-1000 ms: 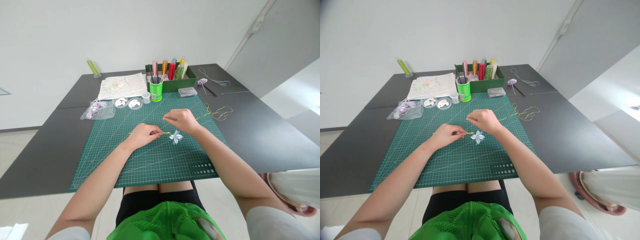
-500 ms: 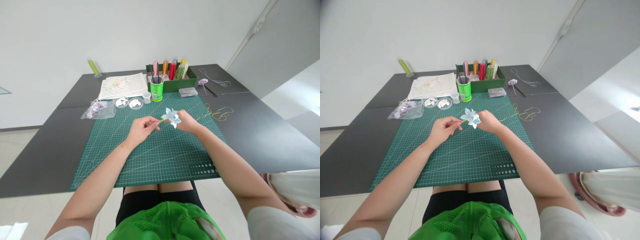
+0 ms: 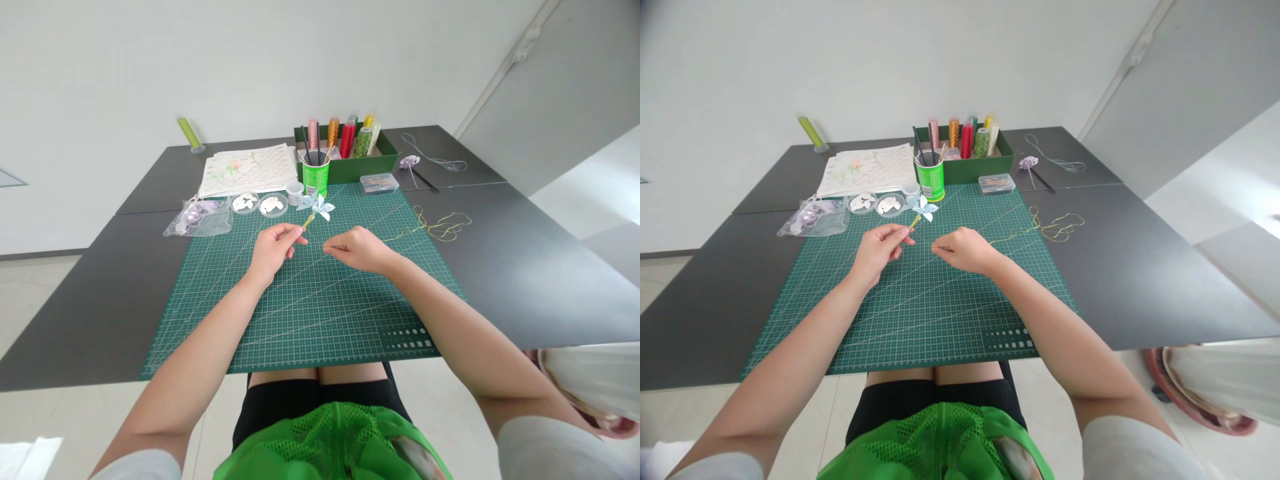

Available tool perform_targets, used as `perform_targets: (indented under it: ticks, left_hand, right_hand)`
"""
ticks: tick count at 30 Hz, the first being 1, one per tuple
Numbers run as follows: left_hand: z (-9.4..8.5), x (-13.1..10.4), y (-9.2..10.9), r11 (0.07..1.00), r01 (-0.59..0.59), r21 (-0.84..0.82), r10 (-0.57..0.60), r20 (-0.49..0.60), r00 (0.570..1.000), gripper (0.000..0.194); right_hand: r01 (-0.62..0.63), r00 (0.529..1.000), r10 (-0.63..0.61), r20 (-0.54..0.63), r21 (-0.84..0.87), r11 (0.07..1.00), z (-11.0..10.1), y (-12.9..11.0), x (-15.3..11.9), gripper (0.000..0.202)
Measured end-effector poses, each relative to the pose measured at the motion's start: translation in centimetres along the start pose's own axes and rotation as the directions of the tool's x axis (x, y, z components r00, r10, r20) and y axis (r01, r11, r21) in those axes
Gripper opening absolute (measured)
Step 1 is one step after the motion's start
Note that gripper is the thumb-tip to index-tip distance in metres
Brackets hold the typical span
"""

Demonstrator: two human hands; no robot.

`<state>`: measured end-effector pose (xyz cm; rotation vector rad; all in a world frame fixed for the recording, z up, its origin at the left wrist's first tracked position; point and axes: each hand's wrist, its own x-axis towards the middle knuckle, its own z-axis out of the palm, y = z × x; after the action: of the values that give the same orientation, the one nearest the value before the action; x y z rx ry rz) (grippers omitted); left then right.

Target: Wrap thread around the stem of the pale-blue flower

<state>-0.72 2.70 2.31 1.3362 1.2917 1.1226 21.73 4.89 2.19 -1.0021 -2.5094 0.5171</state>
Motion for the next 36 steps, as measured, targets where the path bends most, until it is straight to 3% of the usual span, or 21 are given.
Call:
perform_targets:
  ticks: [13,20,28,36]
  left_hand:
    - [-0.3,0.3,-0.3,0.998,0.069,-0.010,-0.069,-0.023,0.997,0.027]
    - [-0.4,0.4,-0.7,0.995,0.077,0.057,-0.078,0.007,0.997,0.031]
    - [-0.2,0.1,-0.9,0.965,0.012,0.263,-0.074,0.225,0.971,0.026]
    - [0.0,-0.2,-0.6,0.943,-0.003,0.334,-0.123,0.355,0.927,0.025]
  right_hand:
    - [0.045,0.997,-0.052,-0.065,-0.101,0.994,-0.5,-1.0,-0.4,0.028]
    - [0.116,0.979,-0.139,-0.147,-0.156,0.981,-0.4,-1.3,-0.6,0.034]
    - [0.155,0.915,-0.206,-0.347,-0.170,0.973,-0.1,-1.0,-0.7,0.030]
    - [0.229,0.896,-0.290,-0.337,-0.210,0.951,-0.2,-0.9,-0.7,0.032]
